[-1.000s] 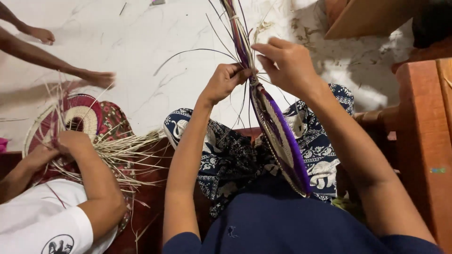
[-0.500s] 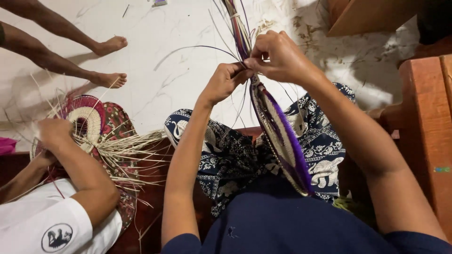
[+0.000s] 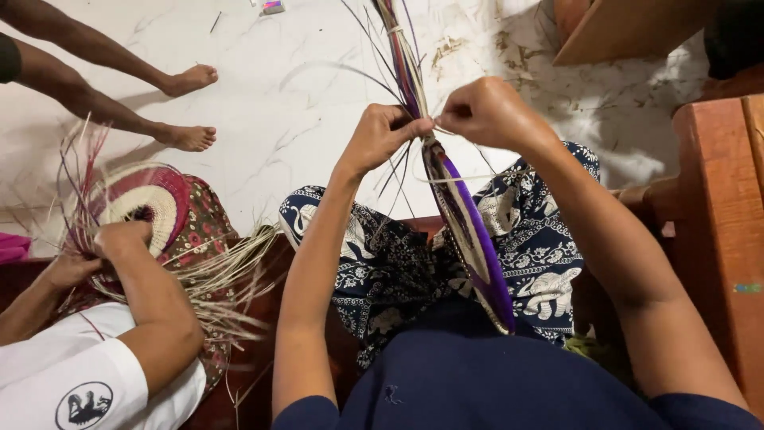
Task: Weaving a decorative hand fan from colored and natural fibers
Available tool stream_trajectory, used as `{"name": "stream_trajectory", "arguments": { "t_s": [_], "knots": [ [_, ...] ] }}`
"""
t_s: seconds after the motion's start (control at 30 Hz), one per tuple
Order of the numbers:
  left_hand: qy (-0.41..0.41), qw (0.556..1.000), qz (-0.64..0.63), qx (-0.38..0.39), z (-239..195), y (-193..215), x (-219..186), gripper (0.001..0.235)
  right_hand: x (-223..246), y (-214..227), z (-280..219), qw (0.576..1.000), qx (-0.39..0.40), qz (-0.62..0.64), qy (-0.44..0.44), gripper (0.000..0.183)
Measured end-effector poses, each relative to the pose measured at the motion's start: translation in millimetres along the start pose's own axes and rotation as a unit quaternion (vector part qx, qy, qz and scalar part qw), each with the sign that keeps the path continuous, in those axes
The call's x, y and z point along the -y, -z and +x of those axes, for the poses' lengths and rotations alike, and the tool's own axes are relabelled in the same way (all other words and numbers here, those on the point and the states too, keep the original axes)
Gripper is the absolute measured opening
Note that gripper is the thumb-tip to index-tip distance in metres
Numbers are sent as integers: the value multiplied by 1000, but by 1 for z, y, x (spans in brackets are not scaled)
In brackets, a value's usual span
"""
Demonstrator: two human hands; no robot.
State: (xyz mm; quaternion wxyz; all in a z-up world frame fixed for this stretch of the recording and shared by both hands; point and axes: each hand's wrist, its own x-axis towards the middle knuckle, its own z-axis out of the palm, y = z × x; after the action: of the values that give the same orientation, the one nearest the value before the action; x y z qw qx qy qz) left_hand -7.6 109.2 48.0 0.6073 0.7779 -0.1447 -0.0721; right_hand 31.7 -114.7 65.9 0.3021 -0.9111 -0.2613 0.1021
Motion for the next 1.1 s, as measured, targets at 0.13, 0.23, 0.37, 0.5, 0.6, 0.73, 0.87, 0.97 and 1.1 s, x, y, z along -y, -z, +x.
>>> {"name": "stream_trajectory", "arguments": {
  "t_s": [0.13, 0.23, 0.37, 0.5, 0.6, 0.73, 0.87, 0.97, 1.1],
  "knots": [
    [-7, 1000, 15, 17, 1, -3, -13, 47, 45, 29, -11, 914, 1, 391, -105, 15],
    [17, 1000, -7, 10, 1, -1, -13, 43, 46, 33, -2, 819, -57, 571, -14, 11],
    [26, 999, -32, -9, -6, 6, -49, 44, 3, 1, 11, 934, -223, -95, 264, 14],
    [35, 999, -30, -3, -9, 15, -44, 44, 26, -31, -15, 929, -128, -143, 317, 16],
    [34, 998, 48, -21, 7, 27, 24, 42, 94, -2, -43, 967, 41, 9, 253, 24],
    [0, 992, 127, -4, -1, 36, 20, 43, 37, -25, -8, 954, -140, 5, 265, 16],
    [-68, 982, 174, -12, -7, 42, 31, 52, 12, -36, 0, 998, 7, 65, -9, 23],
    [-15, 980, 196, 21, -7, 34, 8, 49, 46, 5, -1, 978, 1, 210, 9, 27],
    [61, 991, 108, 53, -12, 32, -18, 28, 87, 59, -18, 865, -3, 472, 170, 43]
  ]
}}
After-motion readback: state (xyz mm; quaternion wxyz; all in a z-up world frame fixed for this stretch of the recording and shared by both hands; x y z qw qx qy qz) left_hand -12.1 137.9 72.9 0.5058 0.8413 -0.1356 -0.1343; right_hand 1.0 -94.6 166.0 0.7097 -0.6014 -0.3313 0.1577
